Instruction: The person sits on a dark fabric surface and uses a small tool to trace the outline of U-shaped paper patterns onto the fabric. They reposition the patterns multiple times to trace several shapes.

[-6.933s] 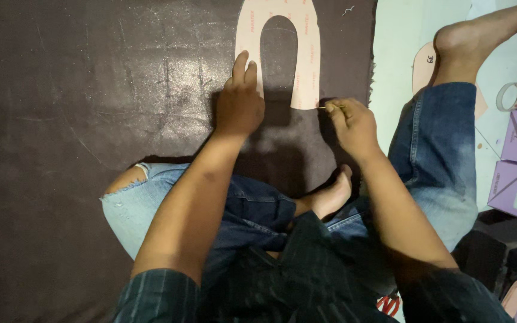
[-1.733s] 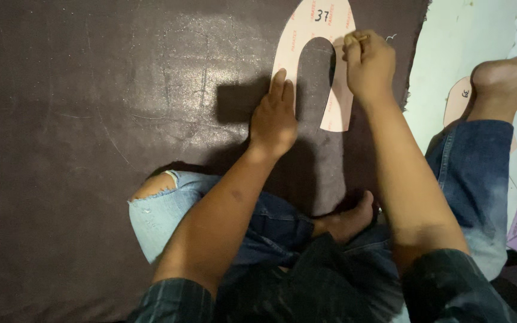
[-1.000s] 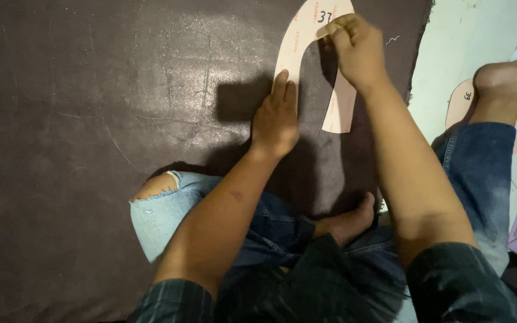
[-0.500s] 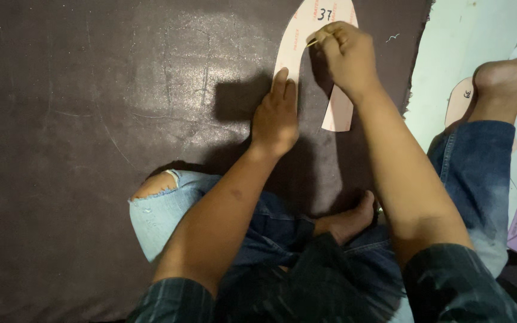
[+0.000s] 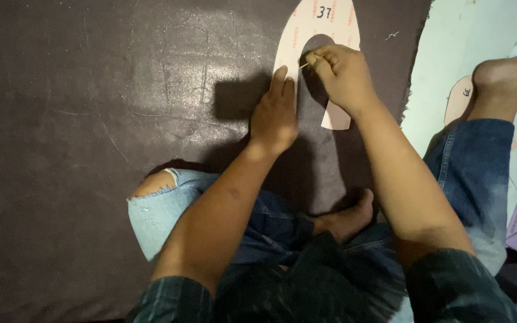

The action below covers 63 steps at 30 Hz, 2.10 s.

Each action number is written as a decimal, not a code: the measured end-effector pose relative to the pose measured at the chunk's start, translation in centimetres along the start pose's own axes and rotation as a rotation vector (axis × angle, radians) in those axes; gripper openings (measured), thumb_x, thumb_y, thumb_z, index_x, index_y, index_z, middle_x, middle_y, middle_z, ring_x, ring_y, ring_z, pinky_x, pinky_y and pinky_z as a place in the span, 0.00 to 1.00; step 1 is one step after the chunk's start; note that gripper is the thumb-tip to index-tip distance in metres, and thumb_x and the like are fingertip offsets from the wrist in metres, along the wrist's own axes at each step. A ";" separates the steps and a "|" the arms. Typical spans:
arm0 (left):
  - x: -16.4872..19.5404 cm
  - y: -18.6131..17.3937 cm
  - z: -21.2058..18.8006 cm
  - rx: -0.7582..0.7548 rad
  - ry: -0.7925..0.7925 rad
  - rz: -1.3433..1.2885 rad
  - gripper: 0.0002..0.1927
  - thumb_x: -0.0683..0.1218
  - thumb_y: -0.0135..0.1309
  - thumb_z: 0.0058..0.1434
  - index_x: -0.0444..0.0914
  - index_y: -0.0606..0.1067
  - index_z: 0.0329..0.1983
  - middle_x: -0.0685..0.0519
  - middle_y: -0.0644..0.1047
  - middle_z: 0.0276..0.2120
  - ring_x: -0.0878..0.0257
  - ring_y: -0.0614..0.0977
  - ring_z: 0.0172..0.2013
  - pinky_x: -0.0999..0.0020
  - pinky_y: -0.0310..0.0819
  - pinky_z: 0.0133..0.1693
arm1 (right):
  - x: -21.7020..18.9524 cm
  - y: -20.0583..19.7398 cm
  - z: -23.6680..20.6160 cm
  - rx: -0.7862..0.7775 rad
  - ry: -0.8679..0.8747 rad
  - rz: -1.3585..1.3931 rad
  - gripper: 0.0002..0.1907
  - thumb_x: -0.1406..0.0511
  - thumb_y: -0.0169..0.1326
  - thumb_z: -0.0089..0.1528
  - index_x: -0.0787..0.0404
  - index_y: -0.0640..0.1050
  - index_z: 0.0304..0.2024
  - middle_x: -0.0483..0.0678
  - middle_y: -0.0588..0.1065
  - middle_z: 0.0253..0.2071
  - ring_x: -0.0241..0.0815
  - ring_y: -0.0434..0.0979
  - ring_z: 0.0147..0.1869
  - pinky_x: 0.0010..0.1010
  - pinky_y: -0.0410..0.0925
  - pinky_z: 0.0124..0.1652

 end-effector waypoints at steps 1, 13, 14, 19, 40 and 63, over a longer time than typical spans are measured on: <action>-0.1 0.1 0.0 -0.035 -0.032 -0.007 0.20 0.39 0.44 0.66 0.30 0.65 0.61 0.36 0.61 0.69 0.35 0.78 0.50 0.45 0.75 0.51 | 0.0 -0.1 0.1 0.021 0.017 0.006 0.10 0.65 0.57 0.71 0.67 0.83 0.45 0.56 0.81 0.38 0.45 0.83 0.40 0.34 0.74 0.42; -2.0 0.7 0.8 -0.042 -0.090 -0.200 0.21 0.38 0.48 0.58 0.32 0.73 0.57 0.43 0.64 0.68 0.43 0.76 0.58 0.54 0.71 0.57 | -0.1 0.6 -3.3 -0.049 0.027 0.013 0.09 0.68 0.54 0.69 0.65 0.82 0.47 0.56 0.82 0.43 0.48 0.84 0.45 0.36 0.75 0.47; -2.4 1.0 0.9 -0.054 -0.125 -0.215 0.21 0.38 0.48 0.58 0.32 0.74 0.56 0.43 0.64 0.68 0.44 0.77 0.58 0.54 0.71 0.57 | 0.0 0.6 -3.1 -0.025 0.018 0.023 0.09 0.68 0.54 0.69 0.65 0.83 0.48 0.56 0.82 0.44 0.48 0.84 0.46 0.36 0.75 0.47; -3.6 1.1 1.1 -0.066 -0.106 -0.320 0.16 0.40 0.48 0.64 0.31 0.75 0.54 0.41 0.66 0.67 0.44 0.74 0.61 0.56 0.68 0.61 | 0.9 0.5 -1.2 0.106 0.072 0.087 0.10 0.66 0.55 0.70 0.66 0.82 0.48 0.55 0.82 0.43 0.47 0.84 0.44 0.35 0.75 0.46; -6.4 2.5 2.4 -0.070 -0.096 -0.429 0.18 0.37 0.47 0.57 0.32 0.79 0.50 0.38 0.70 0.65 0.45 0.70 0.66 0.61 0.63 0.66 | -0.5 2.0 -3.4 0.193 0.220 0.254 0.13 0.61 0.54 0.70 0.66 0.82 0.45 0.54 0.81 0.36 0.41 0.80 0.39 0.33 0.73 0.42; -5.9 1.2 2.5 -0.184 -0.205 -0.567 0.22 0.41 0.44 0.58 0.34 0.79 0.54 0.43 0.67 0.69 0.51 0.69 0.69 0.64 0.60 0.67 | -3.0 2.9 -13.1 0.128 0.205 0.197 0.09 0.68 0.54 0.69 0.67 0.81 0.47 0.52 0.81 0.40 0.38 0.81 0.43 0.28 0.73 0.45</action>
Point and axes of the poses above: each hand's wrist, its own z-axis towards the middle knuckle, its own y-axis out of the palm, x = y × z, the point moved 4 cm from there along z, towards the middle knuckle
